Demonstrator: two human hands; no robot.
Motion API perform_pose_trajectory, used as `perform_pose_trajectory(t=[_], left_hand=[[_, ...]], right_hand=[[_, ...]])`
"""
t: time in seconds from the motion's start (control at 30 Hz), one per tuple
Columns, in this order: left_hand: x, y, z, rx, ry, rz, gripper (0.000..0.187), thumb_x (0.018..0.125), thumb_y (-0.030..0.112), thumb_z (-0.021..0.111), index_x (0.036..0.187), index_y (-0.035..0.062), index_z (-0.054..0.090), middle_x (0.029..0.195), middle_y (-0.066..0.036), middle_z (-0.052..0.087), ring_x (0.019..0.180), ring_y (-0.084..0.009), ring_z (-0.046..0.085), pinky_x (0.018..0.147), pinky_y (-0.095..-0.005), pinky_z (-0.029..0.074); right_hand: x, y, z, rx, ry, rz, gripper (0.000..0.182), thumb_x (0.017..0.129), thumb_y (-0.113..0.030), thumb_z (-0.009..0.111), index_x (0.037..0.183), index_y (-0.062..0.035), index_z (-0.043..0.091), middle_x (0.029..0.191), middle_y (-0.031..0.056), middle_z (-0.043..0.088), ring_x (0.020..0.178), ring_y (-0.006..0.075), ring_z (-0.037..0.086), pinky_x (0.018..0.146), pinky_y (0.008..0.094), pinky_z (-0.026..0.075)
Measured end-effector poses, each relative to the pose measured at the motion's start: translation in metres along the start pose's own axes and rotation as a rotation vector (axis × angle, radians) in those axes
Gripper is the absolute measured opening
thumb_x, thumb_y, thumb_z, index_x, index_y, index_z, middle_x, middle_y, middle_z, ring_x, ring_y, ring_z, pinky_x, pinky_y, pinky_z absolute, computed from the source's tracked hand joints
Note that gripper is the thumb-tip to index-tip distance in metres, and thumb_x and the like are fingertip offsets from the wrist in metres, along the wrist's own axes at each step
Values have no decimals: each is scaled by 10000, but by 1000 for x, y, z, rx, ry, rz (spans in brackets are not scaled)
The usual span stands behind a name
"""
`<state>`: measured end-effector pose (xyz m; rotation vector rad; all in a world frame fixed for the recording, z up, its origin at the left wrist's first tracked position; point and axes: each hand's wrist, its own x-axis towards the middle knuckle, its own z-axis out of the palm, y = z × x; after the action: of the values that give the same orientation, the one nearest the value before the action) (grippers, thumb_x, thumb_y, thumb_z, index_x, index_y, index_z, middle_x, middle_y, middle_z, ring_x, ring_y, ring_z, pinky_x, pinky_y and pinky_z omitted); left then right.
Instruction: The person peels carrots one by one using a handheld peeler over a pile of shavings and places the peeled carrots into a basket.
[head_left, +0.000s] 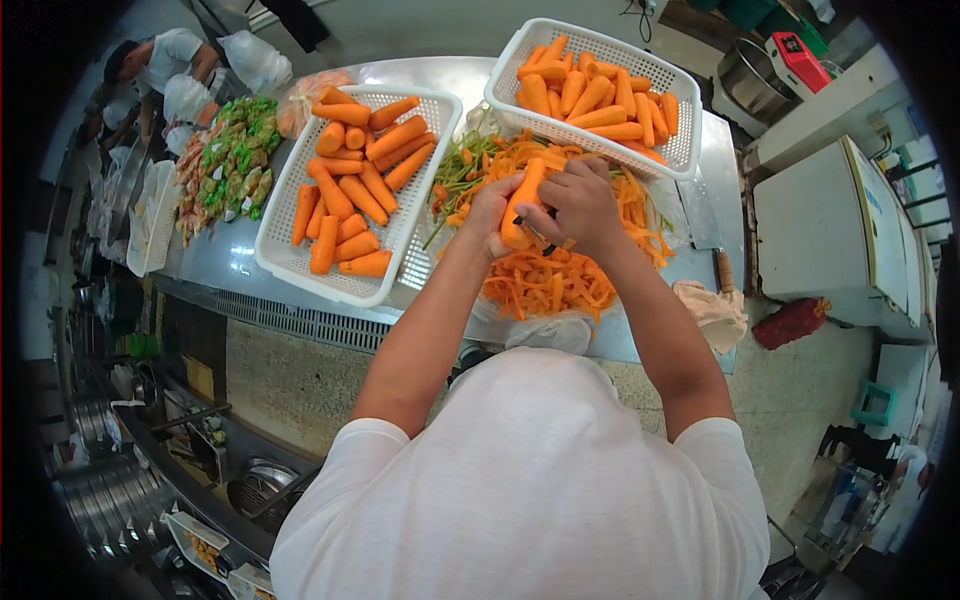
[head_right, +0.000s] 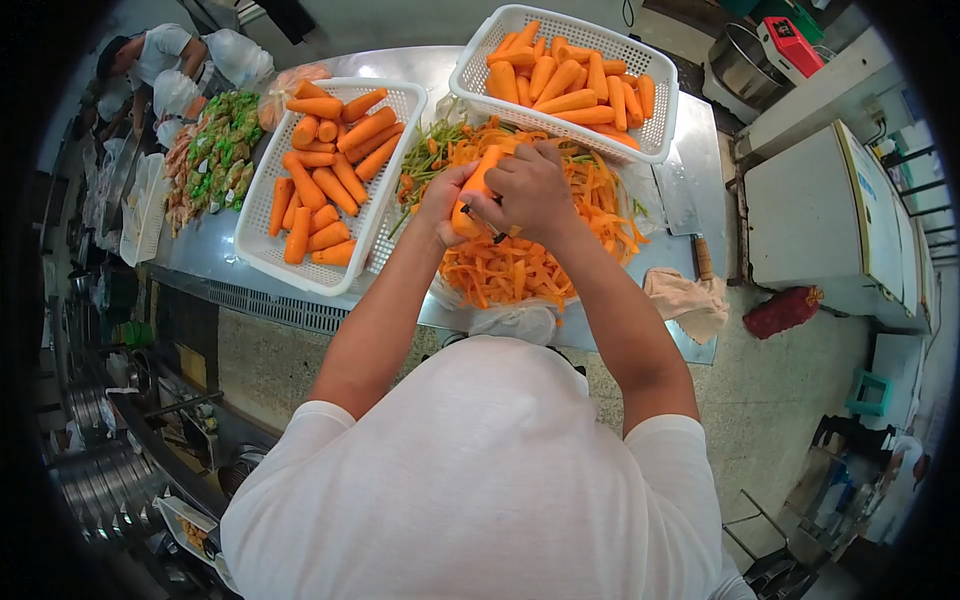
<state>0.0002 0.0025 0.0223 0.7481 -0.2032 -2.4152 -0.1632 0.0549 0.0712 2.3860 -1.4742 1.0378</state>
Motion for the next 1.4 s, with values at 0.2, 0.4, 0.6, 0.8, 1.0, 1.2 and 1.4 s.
perform_pose_trajectory(t=[0.2, 0.4, 0.6, 0.8, 1.0, 1.2, 1.4], left_hand=[[-13, 0, -25, 187, -266, -173, 346, 1077, 295, 443, 1257, 25, 563, 930, -150, 682, 686, -264, 707, 563, -369, 631], [1, 0, -9, 99, -68, 63, 344, 1084, 297, 435, 1250, 22, 558, 885, -139, 676, 669, -261, 703, 542, -352, 627], [-9, 4, -17, 298, -217, -44, 341, 1085, 317, 439, 1255, 37, 534, 919, -96, 666, 667, -183, 693, 565, -321, 622], [-10, 0, -9, 180, -88, 55, 367, 1074, 345, 460, 1189, 14, 569, 851, -117, 679, 663, -209, 697, 549, -350, 623], [-5, 4, -5, 170, -90, 19, 352, 1066, 346, 483, 1160, 21, 581, 860, -127, 679, 675, -252, 698, 561, -380, 627], [-8, 9, -33, 134, -319, -109, 370, 1059, 328, 493, 1244, 21, 584, 926, -147, 693, 737, -277, 715, 595, -368, 638], [0, 6, -17, 111, -199, 32, 357, 1063, 310, 485, 1287, 38, 549, 935, -137, 695, 750, -260, 722, 606, -406, 638]], right_hand=[[6, 73, 5, -148, -77, 254, 426, 911, -451, 675, 645, -118, 698, 607, 50, 627, 677, 270, 588, 791, 432, 401], [6, 19, -7, -58, -35, 144, 442, 885, -456, 689, 607, -113, 665, 592, 54, 611, 656, 259, 584, 765, 411, 418], [8, 49, 19, -151, 22, 50, 468, 903, -487, 668, 624, -112, 684, 576, 47, 612, 620, 261, 571, 766, 414, 410], [6, 70, 2, -247, -13, 316, 472, 923, -479, 663, 622, -117, 701, 559, 42, 608, 603, 268, 567, 760, 429, 399], [6, -3, 10, -24, 81, -43, 468, 888, -460, 690, 579, -112, 647, 548, 49, 597, 598, 273, 565, 764, 413, 416], [19, 75, 6, -315, -30, 187, 456, 884, -447, 699, 597, -102, 622, 610, 61, 600, 666, 276, 582, 748, 443, 420], [14, 6, 3, -79, -52, 123, 493, 901, -525, 662, 631, -114, 689, 621, 54, 639, 635, 268, 594, 784, 422, 425]])
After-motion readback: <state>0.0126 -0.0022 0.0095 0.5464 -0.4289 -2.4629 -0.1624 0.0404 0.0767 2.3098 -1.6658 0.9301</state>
